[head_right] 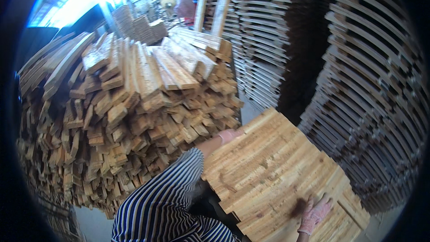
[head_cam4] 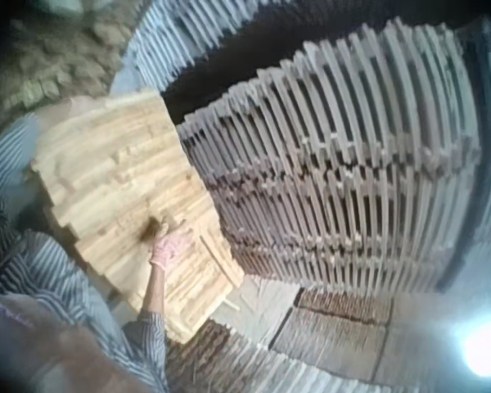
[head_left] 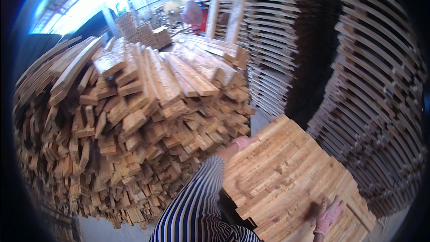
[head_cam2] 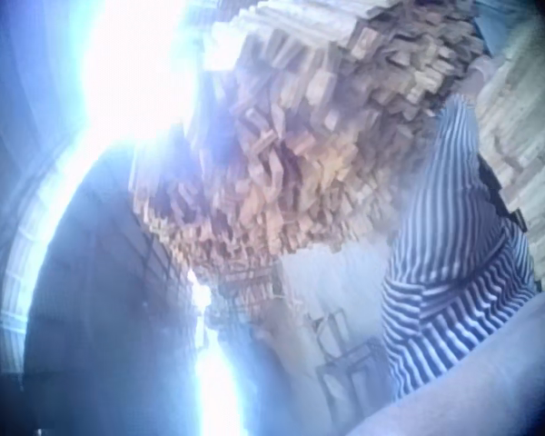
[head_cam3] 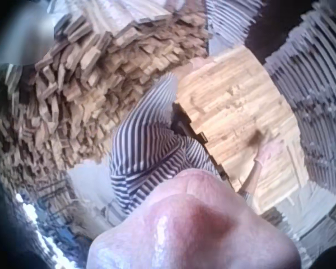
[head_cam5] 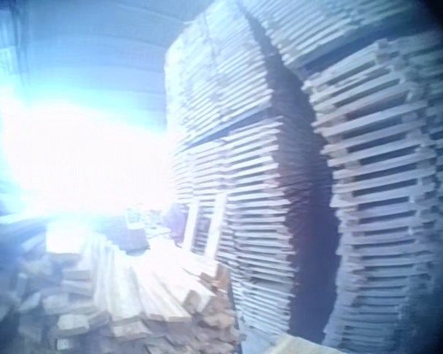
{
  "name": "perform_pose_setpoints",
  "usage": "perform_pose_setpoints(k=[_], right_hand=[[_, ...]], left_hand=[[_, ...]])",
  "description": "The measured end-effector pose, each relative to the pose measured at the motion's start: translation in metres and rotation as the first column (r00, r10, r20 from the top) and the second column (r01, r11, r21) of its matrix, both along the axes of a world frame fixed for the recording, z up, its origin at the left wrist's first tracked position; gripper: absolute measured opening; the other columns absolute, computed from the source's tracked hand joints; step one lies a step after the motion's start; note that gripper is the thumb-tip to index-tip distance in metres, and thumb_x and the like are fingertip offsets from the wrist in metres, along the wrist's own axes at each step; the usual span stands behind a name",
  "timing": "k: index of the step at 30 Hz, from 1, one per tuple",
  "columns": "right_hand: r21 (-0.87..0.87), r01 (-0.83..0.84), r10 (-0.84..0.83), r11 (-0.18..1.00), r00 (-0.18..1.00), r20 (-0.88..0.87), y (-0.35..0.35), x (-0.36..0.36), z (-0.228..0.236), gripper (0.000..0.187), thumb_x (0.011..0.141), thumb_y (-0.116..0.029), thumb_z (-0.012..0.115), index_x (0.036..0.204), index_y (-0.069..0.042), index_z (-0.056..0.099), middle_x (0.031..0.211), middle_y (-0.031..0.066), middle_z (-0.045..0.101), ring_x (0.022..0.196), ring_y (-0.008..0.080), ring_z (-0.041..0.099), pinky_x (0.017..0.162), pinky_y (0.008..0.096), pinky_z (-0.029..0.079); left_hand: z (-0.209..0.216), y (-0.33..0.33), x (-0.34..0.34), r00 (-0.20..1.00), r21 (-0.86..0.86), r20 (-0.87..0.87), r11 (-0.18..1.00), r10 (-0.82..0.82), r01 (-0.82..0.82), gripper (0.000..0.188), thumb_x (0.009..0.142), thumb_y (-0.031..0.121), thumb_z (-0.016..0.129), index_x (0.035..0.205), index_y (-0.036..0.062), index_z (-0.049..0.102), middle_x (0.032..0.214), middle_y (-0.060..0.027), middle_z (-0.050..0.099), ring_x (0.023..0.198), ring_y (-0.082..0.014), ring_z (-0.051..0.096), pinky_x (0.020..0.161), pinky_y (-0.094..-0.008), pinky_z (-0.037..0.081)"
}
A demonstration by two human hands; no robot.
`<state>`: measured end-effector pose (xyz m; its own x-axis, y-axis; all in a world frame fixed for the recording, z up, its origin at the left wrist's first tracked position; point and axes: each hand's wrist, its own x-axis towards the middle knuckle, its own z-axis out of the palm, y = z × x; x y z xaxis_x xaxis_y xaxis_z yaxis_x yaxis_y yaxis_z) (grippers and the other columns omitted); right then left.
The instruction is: The person lifts stacks of wooden planks from a large pile and places them onto a wooden pallet. They repeatedly grab bundles of planks, lift them overhead, and arrange them on the pallet to build a new stack.
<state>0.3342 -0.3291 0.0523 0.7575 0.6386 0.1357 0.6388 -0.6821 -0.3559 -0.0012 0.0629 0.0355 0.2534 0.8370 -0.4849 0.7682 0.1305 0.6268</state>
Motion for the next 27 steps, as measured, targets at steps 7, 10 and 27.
perform_pose_setpoints(k=[7,10,27], right_hand=[[0.626,-0.616,0.798,0.478,0.603,-0.016,0.207,-0.178,0.213,0.078,0.094,-0.026,0.069,0.159,-0.001,0.032,0.159,0.0223,0.039,0.146,0.0373,0.039,0.121,0.0437,0.034],[0.621,-0.774,0.915,0.122,0.33,0.232,0.257,-0.288,0.31,0.084,0.092,-0.034,0.071,0.157,0.002,0.033,0.154,0.0268,0.042,0.144,0.0387,0.04,0.119,0.0454,0.036],[-0.127,-0.935,0.93,-0.333,-0.347,0.119,0.394,-0.51,0.489,0.044,0.078,-0.027,0.081,0.108,0.003,0.07,0.098,0.0148,0.073,0.081,0.0251,0.069,0.075,0.0376,0.056]], left_hand=[[0.0,-0.049,0.039,0.991,0.555,-0.113,0.823,-0.066,0.118,0.093,0.093,0.058,0.06,0.157,-0.0029,0.03,0.164,-0.0226,0.031,0.151,-0.0368,0.031,0.124,-0.0466,0.026],[0.021,-0.104,0.0,0.697,0.674,0.57,0.733,-0.436,-0.093,0.075,0.095,0.042,0.066,0.153,0.0023,0.041,0.162,-0.0229,0.035,0.151,-0.0375,0.032,0.126,-0.0448,0.023],[0.412,-0.243,-0.286,0.97,0.692,0.09,-0.715,0.224,0.101,0.07,0.094,0.02,0.067,0.154,-0.0025,0.038,0.157,-0.0183,0.046,0.145,-0.0375,0.042,0.125,-0.0483,0.029]])
